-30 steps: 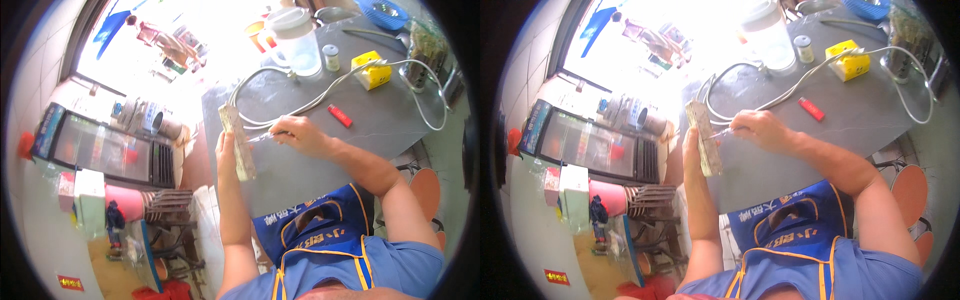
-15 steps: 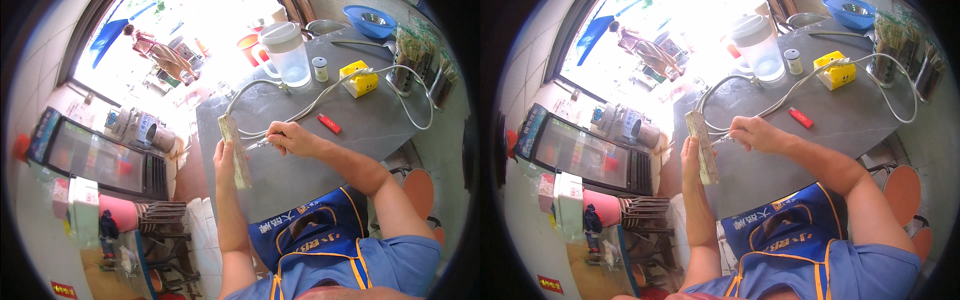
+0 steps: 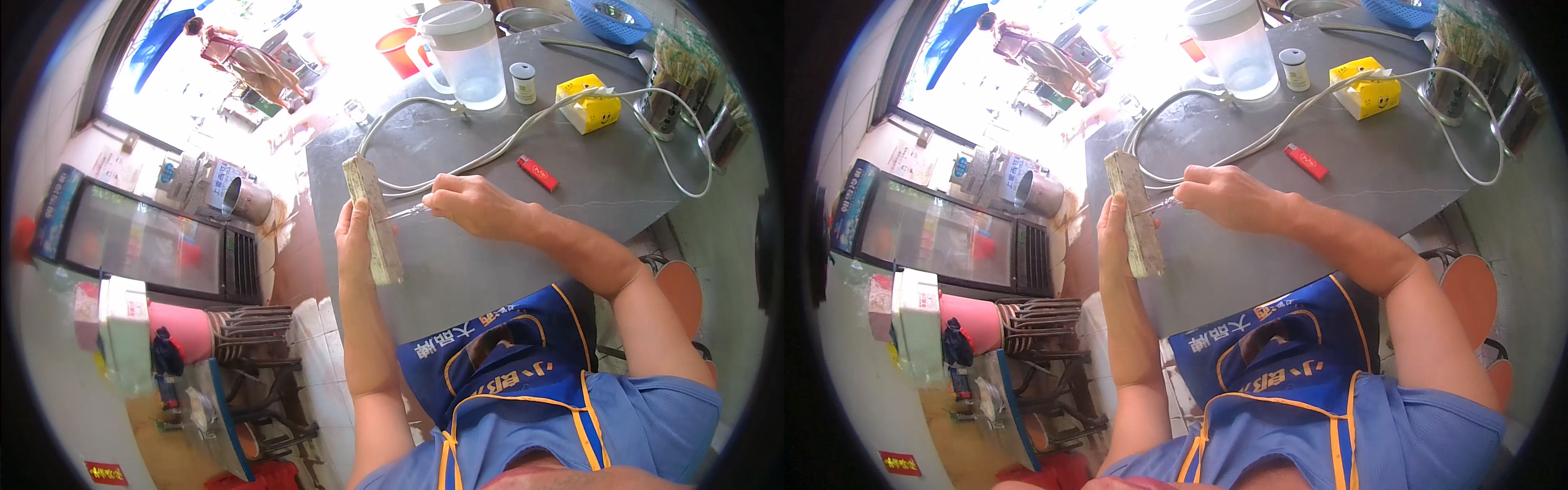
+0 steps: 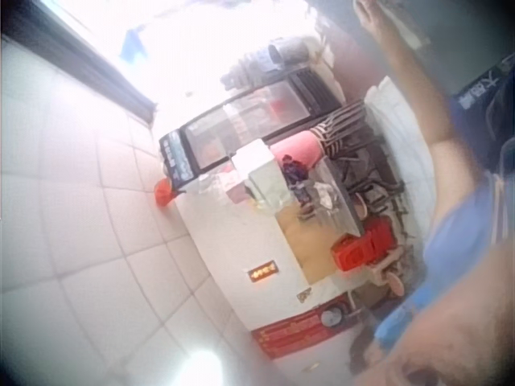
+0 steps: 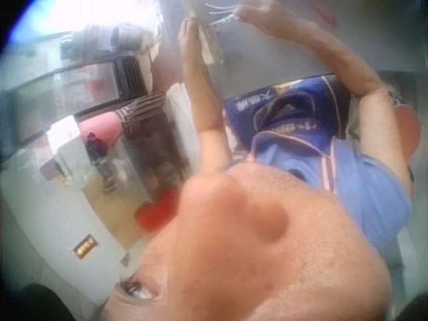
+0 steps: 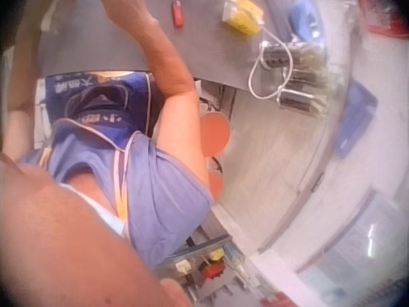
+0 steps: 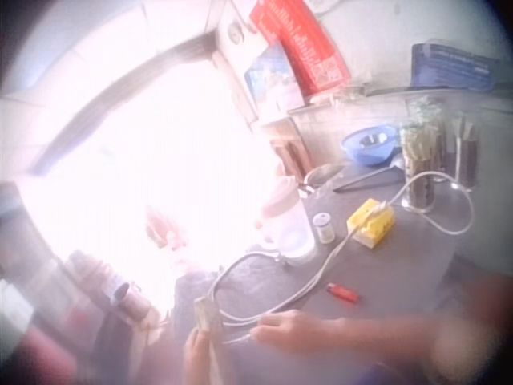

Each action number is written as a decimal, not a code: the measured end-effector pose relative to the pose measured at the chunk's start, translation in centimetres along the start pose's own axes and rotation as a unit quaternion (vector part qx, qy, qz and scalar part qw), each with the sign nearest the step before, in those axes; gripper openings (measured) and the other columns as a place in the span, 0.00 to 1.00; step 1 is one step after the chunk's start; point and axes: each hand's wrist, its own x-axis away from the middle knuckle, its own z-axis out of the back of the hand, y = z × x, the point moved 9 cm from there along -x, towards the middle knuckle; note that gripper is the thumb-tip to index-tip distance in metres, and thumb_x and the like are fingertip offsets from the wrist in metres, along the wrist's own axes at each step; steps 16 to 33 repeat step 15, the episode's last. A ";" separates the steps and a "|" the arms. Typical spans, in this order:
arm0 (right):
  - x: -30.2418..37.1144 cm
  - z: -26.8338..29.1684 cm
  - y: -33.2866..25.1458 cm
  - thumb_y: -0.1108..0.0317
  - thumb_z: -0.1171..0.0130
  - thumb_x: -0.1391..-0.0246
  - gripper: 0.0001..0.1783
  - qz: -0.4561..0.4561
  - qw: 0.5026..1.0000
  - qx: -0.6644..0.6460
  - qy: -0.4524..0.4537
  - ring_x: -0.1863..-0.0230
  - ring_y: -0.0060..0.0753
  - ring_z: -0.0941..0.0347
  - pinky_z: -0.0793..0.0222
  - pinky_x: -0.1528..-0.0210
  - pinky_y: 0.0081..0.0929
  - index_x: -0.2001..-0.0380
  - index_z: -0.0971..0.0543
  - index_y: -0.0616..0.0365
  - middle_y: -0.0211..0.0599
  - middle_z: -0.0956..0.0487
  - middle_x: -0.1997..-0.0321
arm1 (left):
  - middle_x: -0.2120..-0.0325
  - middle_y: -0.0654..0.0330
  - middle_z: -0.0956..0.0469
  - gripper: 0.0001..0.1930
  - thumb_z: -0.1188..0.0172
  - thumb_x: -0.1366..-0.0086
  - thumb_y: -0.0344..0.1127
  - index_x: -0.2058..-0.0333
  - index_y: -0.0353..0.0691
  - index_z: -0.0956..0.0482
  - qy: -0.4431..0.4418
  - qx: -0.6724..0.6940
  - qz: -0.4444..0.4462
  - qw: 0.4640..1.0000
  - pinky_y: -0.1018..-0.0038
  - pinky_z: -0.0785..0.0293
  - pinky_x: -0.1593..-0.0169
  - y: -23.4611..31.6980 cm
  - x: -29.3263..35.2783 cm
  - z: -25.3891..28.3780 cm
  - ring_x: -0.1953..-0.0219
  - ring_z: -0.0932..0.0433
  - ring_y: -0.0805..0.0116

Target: The person uses a screwdriver to unscrew and remove a wall-mounted electrical outlet. They then handle a power strip, unscrewing its casing and manipulating internal wires on a table. The person continues to work on the outlet and power strip components throughout the clip.

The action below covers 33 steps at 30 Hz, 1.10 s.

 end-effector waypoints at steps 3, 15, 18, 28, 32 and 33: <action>0.0 -0.4 0.6 0.67 0.41 0.34 0.09 -0.098 0.990 -0.099 0.015 0.67 0.56 0.23 0.27 0.66 0.41 0.63 0.28 0.61 0.48 0.23 0.65 | 0.69 0.60 0.21 0.20 0.43 0.25 0.51 0.52 0.38 0.25 0.010 0.016 -0.017 1.000 0.73 0.20 0.70 -0.3 0.2 0.4 0.73 0.21 0.71; 1.8 -1.7 3.5 0.55 0.46 0.29 0.15 -0.137 0.984 0.095 -0.056 0.64 0.55 0.22 0.29 0.62 0.45 0.62 0.26 0.56 0.50 0.21 0.70 | 0.68 0.56 0.21 0.20 0.41 0.26 0.50 0.52 0.37 0.25 0.006 0.013 -0.001 1.000 0.69 0.16 0.67 -1.5 -0.6 0.4 0.72 0.18 0.68; 1.8 -1.7 3.5 0.55 0.46 0.29 0.15 -0.137 0.984 0.095 -0.056 0.64 0.55 0.22 0.29 0.62 0.45 0.62 0.26 0.56 0.50 0.21 0.70 | 0.68 0.56 0.21 0.20 0.41 0.26 0.50 0.52 0.37 0.25 0.006 0.013 -0.001 1.000 0.69 0.16 0.67 -1.5 -0.6 0.4 0.72 0.18 0.68; 1.8 -1.7 3.5 0.55 0.46 0.29 0.15 -0.137 0.984 0.095 -0.056 0.64 0.55 0.22 0.29 0.62 0.45 0.62 0.26 0.56 0.50 0.21 0.70 | 0.68 0.56 0.21 0.20 0.41 0.26 0.50 0.52 0.37 0.25 0.006 0.013 -0.001 1.000 0.69 0.16 0.67 -1.5 -0.6 0.4 0.72 0.18 0.68; 1.8 -1.7 3.5 0.55 0.46 0.29 0.15 -0.137 0.984 0.095 -0.056 0.64 0.55 0.22 0.29 0.62 0.45 0.62 0.26 0.56 0.50 0.21 0.70 | 0.68 0.56 0.21 0.20 0.41 0.26 0.50 0.52 0.37 0.25 0.006 0.013 -0.001 1.000 0.69 0.16 0.67 -1.5 -0.6 0.4 0.72 0.18 0.68; 1.8 -1.7 3.5 0.55 0.46 0.29 0.15 -0.137 0.984 0.095 -0.056 0.64 0.55 0.22 0.29 0.62 0.45 0.62 0.26 0.56 0.50 0.21 0.70 | 0.68 0.56 0.21 0.20 0.41 0.26 0.50 0.52 0.37 0.25 0.006 0.013 -0.001 1.000 0.69 0.16 0.67 -1.5 -0.6 0.4 0.72 0.18 0.68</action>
